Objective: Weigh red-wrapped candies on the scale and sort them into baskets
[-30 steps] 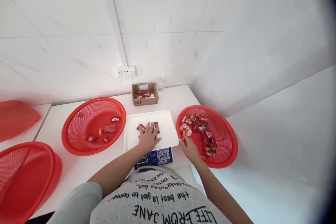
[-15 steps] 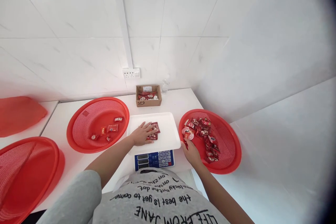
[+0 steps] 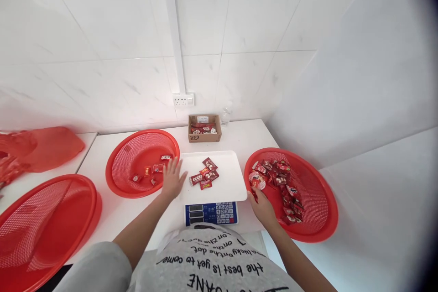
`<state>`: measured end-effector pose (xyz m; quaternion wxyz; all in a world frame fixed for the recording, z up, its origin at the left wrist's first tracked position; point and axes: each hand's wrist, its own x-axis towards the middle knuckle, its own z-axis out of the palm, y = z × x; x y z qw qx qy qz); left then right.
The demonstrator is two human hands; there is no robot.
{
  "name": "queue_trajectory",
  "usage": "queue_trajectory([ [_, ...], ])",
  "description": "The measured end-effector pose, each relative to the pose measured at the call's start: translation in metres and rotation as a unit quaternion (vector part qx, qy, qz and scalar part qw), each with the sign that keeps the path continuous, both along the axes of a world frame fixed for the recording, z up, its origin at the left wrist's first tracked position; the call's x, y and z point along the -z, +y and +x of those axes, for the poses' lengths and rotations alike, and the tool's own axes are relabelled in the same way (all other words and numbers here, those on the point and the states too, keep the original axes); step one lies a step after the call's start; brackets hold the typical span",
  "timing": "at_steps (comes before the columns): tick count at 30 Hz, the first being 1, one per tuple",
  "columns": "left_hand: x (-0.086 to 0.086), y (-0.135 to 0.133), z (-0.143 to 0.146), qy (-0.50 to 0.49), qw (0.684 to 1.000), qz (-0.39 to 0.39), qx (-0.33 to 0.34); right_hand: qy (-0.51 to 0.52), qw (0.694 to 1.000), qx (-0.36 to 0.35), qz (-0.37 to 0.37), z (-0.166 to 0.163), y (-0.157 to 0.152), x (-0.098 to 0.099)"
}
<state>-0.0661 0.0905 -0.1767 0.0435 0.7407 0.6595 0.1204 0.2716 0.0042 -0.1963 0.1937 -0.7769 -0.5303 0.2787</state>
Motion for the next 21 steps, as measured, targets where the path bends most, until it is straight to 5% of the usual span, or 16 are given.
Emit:
queue_trajectory([
  [4, 0.002, -0.022, -0.086, 0.088, 0.994, -0.023, 0.052, 0.002, 1.0, 0.002, -0.016, 0.0, 0.001, 0.0],
  [6, 0.0, -0.031, -0.116, 0.113, 0.991, -0.062, 0.028, 0.001, 1.0, -0.001, -0.016, 0.001, 0.001, 0.001],
  [15, -0.033, -0.036, -0.185, 0.078, 0.945, -0.138, -0.287, 0.011, 1.0, 0.002, -0.014, 0.002, 0.001, 0.003],
  [21, -0.04, -0.035, -0.202, 0.015, 0.875, -0.164, -0.456, 0.014, 1.0, -0.002, -0.019, 0.002, 0.001, 0.002],
])
